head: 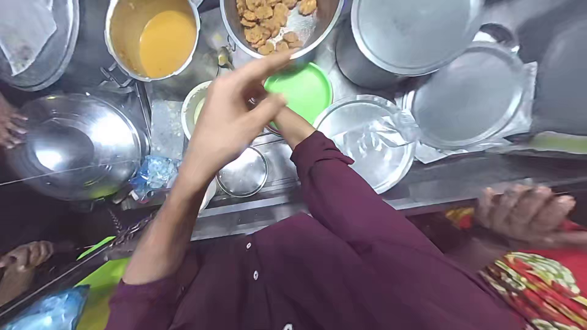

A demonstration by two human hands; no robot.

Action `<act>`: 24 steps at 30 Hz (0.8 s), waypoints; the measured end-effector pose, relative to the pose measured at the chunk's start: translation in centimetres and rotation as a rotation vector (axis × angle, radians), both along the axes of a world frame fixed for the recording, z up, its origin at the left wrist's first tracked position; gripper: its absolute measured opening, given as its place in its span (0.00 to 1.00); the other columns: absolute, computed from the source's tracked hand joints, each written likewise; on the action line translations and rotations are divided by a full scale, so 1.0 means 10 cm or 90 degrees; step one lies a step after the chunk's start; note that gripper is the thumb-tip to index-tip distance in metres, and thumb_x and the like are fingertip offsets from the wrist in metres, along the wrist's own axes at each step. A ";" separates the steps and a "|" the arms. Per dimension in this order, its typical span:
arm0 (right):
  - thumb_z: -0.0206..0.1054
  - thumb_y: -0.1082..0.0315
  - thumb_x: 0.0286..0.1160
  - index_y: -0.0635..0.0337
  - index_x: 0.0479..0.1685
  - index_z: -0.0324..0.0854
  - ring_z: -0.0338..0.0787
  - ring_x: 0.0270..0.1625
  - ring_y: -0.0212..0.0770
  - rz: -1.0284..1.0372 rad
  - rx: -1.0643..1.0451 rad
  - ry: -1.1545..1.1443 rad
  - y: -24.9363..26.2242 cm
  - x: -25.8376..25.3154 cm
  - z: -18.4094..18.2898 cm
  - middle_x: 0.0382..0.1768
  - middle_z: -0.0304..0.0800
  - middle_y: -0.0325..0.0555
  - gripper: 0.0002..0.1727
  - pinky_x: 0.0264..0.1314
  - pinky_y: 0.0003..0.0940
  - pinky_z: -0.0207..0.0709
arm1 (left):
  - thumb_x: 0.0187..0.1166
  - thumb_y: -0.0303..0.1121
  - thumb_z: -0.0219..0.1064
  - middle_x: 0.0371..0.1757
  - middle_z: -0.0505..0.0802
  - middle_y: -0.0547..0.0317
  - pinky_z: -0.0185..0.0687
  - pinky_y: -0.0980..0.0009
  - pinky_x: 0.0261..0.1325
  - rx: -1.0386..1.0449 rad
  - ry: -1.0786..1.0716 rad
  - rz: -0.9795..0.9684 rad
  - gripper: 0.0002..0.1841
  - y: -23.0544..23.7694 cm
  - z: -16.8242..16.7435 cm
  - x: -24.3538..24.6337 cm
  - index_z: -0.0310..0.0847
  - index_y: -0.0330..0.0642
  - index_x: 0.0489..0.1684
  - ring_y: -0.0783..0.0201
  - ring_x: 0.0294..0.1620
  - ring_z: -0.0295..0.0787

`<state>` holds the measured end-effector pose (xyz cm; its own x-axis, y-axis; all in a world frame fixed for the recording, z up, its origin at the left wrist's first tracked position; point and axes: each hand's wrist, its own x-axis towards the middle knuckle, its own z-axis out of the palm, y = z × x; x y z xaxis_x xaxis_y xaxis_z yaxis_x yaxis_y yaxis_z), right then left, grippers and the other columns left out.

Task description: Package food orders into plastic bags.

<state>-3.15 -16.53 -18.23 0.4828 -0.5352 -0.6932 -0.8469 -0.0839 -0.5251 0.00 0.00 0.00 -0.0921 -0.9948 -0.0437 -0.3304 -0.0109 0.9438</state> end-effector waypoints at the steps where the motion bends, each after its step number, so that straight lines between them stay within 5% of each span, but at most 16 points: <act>1: 0.56 0.69 0.86 0.68 0.82 0.69 0.72 0.85 0.60 0.010 -0.025 0.001 -0.08 0.16 -0.43 0.82 0.72 0.64 0.26 0.83 0.59 0.67 | 0.81 0.21 0.64 0.63 0.90 0.51 0.89 0.79 0.41 0.038 -0.004 0.066 0.20 0.26 -0.22 0.19 0.78 0.31 0.72 0.72 0.42 0.92; 2: 0.62 0.66 0.80 0.70 0.73 0.77 0.83 0.74 0.65 -0.039 -0.170 -0.078 -0.03 0.29 -0.98 0.71 0.82 0.69 0.24 0.71 0.64 0.78 | 0.84 0.22 0.62 0.66 0.88 0.51 0.91 0.74 0.41 0.093 -0.027 0.122 0.20 0.44 -0.33 0.32 0.77 0.35 0.74 0.69 0.43 0.93; 4: 0.65 0.62 0.81 0.69 0.75 0.75 0.82 0.74 0.67 -0.051 -0.239 -0.121 -0.07 0.40 -1.33 0.71 0.81 0.69 0.27 0.70 0.65 0.79 | 0.86 0.26 0.62 0.73 0.88 0.55 0.94 0.61 0.53 0.194 -0.017 0.231 0.21 0.71 -0.46 0.45 0.77 0.43 0.77 0.60 0.52 0.95; 7: 0.60 0.63 0.85 0.66 0.76 0.77 0.83 0.74 0.62 0.072 -0.410 -0.153 0.16 0.07 -1.04 0.71 0.83 0.63 0.24 0.74 0.57 0.78 | 0.85 0.29 0.64 0.69 0.91 0.52 0.95 0.60 0.53 0.205 0.017 0.292 0.21 1.25 -0.68 0.65 0.79 0.42 0.76 0.56 0.53 0.96; 11: 0.55 0.67 0.85 0.63 0.50 0.85 0.87 0.63 0.62 0.302 -0.583 -0.218 0.44 -1.00 -0.50 0.53 0.89 0.60 0.13 0.64 0.57 0.80 | 0.86 0.30 0.60 0.72 0.89 0.47 0.95 0.61 0.50 0.163 0.041 0.368 0.22 1.92 -0.73 0.85 0.74 0.32 0.78 0.54 0.55 0.96; 14: 0.63 0.66 0.80 0.67 0.60 0.85 0.82 0.70 0.69 0.136 -0.551 -0.026 0.37 -2.18 -0.11 0.63 0.85 0.69 0.17 0.72 0.65 0.76 | 0.86 0.27 0.58 0.72 0.88 0.44 0.95 0.59 0.53 0.140 0.079 0.453 0.22 2.22 -0.77 0.85 0.72 0.28 0.78 0.52 0.56 0.96; 17: 0.82 0.56 0.62 0.73 0.78 0.70 0.71 0.76 0.83 -0.095 -0.411 0.201 0.22 -3.37 0.09 0.73 0.71 0.84 0.45 0.72 0.82 0.65 | 0.86 0.28 0.58 0.71 0.89 0.44 0.94 0.59 0.52 0.143 0.119 0.478 0.22 2.36 -0.86 0.78 0.72 0.28 0.78 0.52 0.57 0.95; 19: 0.86 0.55 0.58 0.77 0.80 0.65 0.70 0.74 0.90 -0.159 -0.309 0.305 0.24 -3.93 -0.04 0.72 0.68 0.91 0.52 0.66 0.89 0.64 | 0.84 0.26 0.58 0.69 0.90 0.45 0.94 0.60 0.51 0.148 0.134 0.475 0.22 2.33 -0.87 0.71 0.73 0.29 0.76 0.53 0.55 0.95; 22: 0.80 0.63 0.66 0.76 0.50 0.84 0.83 0.58 0.86 -0.177 -0.279 0.383 0.47 -4.20 -0.01 0.53 0.84 0.85 0.23 0.52 0.87 0.72 | 0.84 0.26 0.59 0.69 0.90 0.46 0.93 0.60 0.51 0.168 0.152 0.410 0.22 2.15 -0.89 0.54 0.75 0.32 0.76 0.53 0.54 0.95; 24: 0.72 0.65 0.74 0.68 0.43 0.89 0.88 0.54 0.79 -0.162 -0.293 0.344 0.56 -4.08 0.28 0.47 0.89 0.76 0.13 0.51 0.83 0.74 | 0.83 0.26 0.62 0.69 0.91 0.50 0.94 0.59 0.52 0.181 0.126 0.358 0.22 2.03 -0.91 0.40 0.77 0.38 0.77 0.54 0.54 0.95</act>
